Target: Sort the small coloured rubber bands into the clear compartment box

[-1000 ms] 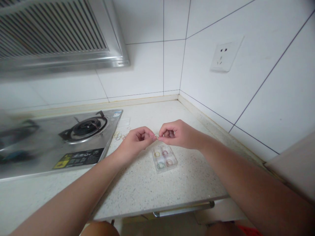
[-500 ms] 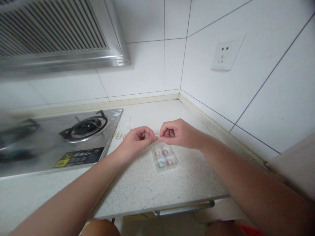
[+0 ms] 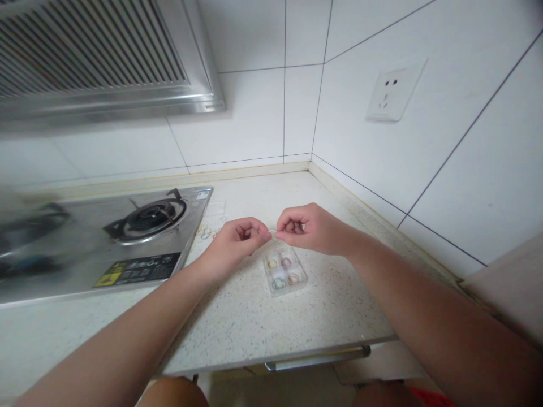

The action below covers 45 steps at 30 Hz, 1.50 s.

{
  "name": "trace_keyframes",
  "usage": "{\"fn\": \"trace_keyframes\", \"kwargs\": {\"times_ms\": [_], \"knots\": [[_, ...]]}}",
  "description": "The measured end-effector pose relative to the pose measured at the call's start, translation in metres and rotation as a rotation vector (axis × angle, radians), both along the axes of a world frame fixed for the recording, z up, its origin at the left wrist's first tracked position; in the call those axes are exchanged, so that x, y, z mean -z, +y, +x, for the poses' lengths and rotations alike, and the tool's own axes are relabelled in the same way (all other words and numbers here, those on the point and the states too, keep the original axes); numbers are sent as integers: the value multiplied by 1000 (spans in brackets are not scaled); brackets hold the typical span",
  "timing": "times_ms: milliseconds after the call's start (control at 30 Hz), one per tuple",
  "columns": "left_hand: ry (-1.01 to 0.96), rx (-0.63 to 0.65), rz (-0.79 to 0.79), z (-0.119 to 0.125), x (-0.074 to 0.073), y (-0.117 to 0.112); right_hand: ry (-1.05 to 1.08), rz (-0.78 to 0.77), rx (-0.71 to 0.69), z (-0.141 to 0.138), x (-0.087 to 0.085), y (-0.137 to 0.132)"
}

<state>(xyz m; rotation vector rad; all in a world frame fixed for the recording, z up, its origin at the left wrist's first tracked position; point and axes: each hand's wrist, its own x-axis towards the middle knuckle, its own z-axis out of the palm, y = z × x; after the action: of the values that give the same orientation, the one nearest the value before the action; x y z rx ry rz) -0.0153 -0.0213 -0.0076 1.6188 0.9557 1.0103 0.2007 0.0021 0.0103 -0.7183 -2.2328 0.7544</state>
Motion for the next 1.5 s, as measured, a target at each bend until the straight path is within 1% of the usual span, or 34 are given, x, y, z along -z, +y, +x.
{"fn": "trace_keyframes", "kwargs": {"times_ms": [333, 600, 833, 1000, 1100, 1267, 1500], "knots": [[4, 21, 2, -2, 2, 0, -15, -1, -7, 0, -1, 0], [-4, 35, 9, -2, 0, 0, -16, 0, 0, 0, -1, 0], [-28, 54, 31, -7, 5, 3, 6, 7, 18, 2, -4, 1], [3, 49, 48, -10, 6, 6, 57, -24, 23, 4, -5, 1], [35, 38, 56, -11, 4, 6, 54, -75, -1, 5, -7, -1], [108, 2, 88, -12, 1, 6, -66, -198, -100, 7, -12, -5], [175, -1, 101, -9, -2, 6, -420, -306, -196, 2, -16, -13]]}}
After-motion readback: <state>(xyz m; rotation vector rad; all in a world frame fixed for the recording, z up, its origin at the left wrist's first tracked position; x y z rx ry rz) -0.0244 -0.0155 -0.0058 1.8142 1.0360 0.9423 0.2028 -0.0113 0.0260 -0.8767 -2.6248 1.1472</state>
